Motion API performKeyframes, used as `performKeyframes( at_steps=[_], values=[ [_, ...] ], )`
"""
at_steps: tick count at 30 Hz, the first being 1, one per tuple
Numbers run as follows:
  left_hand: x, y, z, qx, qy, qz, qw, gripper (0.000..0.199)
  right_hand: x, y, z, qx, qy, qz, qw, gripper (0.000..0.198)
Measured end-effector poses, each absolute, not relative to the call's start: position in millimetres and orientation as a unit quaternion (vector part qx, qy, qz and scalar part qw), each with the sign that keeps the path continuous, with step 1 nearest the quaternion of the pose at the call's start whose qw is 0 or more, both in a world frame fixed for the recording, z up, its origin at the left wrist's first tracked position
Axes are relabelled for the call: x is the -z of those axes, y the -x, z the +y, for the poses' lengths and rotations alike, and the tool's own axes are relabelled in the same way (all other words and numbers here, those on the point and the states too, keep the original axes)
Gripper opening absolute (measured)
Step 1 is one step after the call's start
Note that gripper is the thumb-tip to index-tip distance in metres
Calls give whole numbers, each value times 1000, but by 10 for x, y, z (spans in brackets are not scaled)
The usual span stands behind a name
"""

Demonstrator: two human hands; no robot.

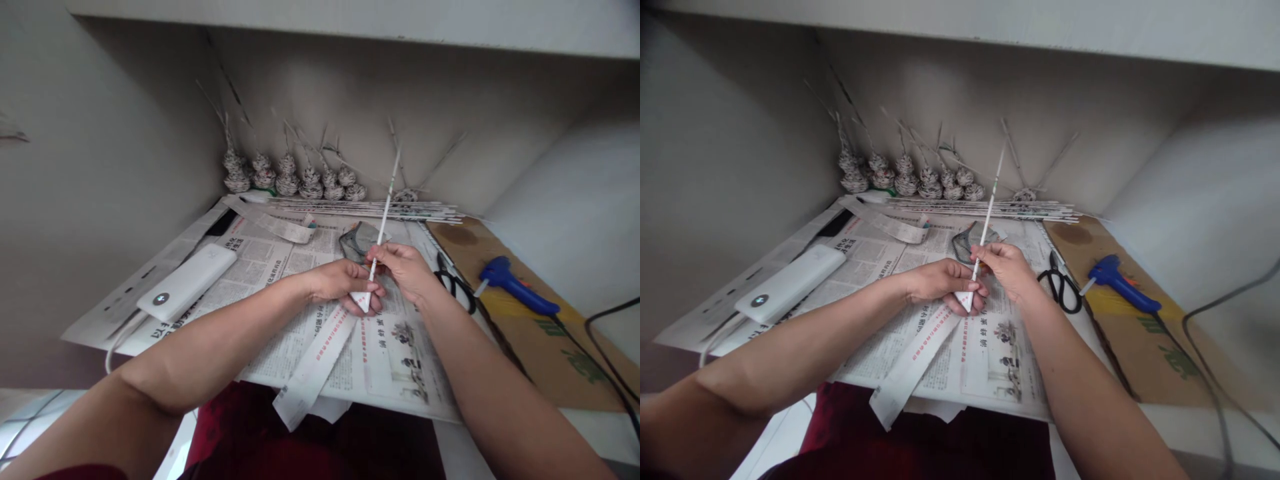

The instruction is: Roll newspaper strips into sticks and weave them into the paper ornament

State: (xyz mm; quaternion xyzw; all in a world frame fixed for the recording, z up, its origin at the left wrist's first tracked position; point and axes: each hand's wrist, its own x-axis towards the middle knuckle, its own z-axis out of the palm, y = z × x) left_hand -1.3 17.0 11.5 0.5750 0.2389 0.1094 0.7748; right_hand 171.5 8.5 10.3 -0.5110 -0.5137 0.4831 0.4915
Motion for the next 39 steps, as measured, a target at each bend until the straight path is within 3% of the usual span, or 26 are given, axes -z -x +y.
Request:
performKeyframes(
  at_steps=[4, 7, 10, 16, 25, 30, 39],
  values=[
    [-106, 19, 190, -116, -563, 239, 782, 33, -8, -1748, 168, -241, 558, -619, 497, 42],
    [-85, 27, 213, -117, -566, 231, 783, 33, 102, -1762, 263, -61, 562, -723, 398, 36],
    [-61, 32, 233, -119, -578, 218, 777, 35, 204, -1741, 351, -2, 586, -758, 287, 31],
    [-18, 18, 233, -130, -588, 222, 767, 40, 212, -1678, 425, 47, 633, -725, 265, 32],
    [-8, 16, 242, -147, -582, 228, 767, 41, 113, -1591, 520, 11, 703, -671, 235, 46],
    [-23, 15, 245, -161, -560, 236, 778, 34, 170, -1667, 508, 18, 666, -706, 240, 38],
    [-27, 18, 244, -153, -568, 225, 777, 34, 173, -1798, 497, 30, 633, -656, 409, 27]
  ],
)
